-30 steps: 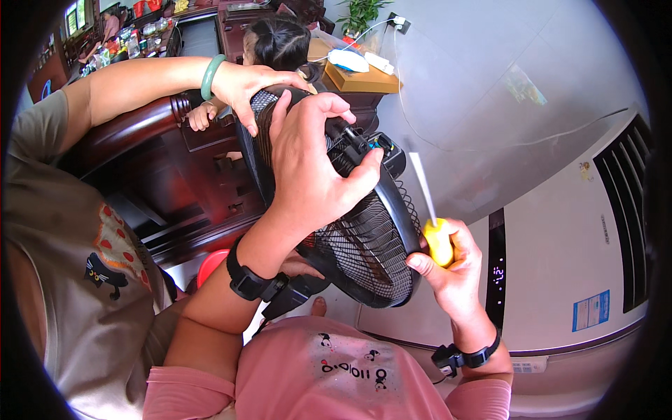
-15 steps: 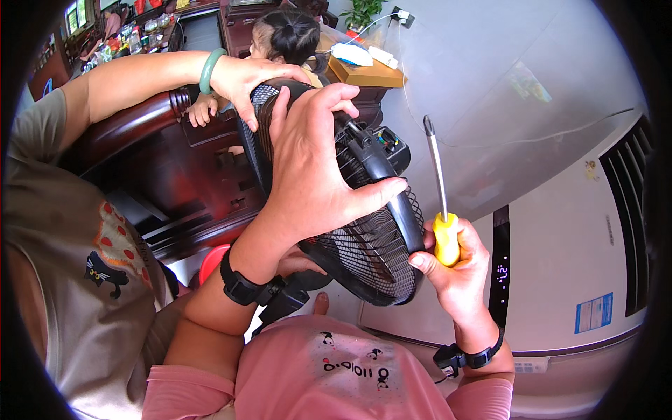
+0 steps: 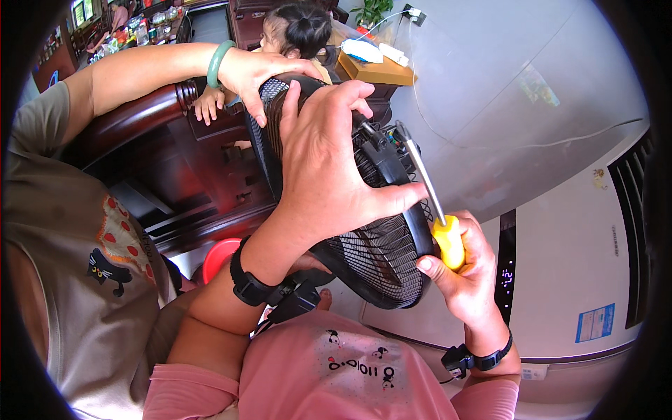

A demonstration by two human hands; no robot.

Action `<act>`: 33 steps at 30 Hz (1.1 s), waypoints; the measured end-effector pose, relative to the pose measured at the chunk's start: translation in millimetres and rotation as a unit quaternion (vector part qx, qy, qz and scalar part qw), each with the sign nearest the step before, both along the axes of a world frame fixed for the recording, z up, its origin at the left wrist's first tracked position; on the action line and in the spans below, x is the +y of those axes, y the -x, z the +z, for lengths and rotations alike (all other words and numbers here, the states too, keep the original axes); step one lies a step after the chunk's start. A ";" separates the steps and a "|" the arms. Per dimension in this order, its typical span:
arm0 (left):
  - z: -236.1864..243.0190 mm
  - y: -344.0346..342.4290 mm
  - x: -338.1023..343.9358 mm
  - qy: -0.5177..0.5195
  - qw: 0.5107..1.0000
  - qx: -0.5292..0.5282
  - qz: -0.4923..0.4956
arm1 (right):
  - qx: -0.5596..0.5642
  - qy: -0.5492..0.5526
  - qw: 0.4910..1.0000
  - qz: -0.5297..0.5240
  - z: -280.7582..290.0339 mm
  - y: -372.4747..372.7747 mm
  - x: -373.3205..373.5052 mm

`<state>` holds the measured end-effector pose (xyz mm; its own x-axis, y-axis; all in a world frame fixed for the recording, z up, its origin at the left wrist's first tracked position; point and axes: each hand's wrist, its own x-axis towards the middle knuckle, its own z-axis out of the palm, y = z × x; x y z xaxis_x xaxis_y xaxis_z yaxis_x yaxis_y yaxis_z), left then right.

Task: A person uses a screwdriver to repair a standing fan while being assisted by another adult and watched by a child.

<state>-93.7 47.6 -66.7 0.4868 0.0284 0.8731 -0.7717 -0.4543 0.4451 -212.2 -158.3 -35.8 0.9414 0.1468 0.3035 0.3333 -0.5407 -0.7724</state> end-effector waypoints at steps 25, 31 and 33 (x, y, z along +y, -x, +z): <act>-1.6 -1.1 -4.0 -0.005 1.000 -0.005 0.011 | -0.148 0.329 0.933 -0.021 78.3 32.2 -8.3; -1.5 0.0 -3.9 -0.007 1.000 -0.010 0.007 | -0.191 0.361 0.912 -0.027 81.9 32.1 -1.5; -2.1 -0.2 -3.9 -0.003 1.000 -0.013 0.005 | -0.220 0.392 0.892 -0.034 81.7 34.7 5.4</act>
<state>-93.5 43.7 -68.8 0.4644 0.0273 0.8852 -0.7778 -0.4654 0.4224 -247.0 -152.9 45.8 0.7709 0.4239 0.4754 0.4571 -0.8880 0.0506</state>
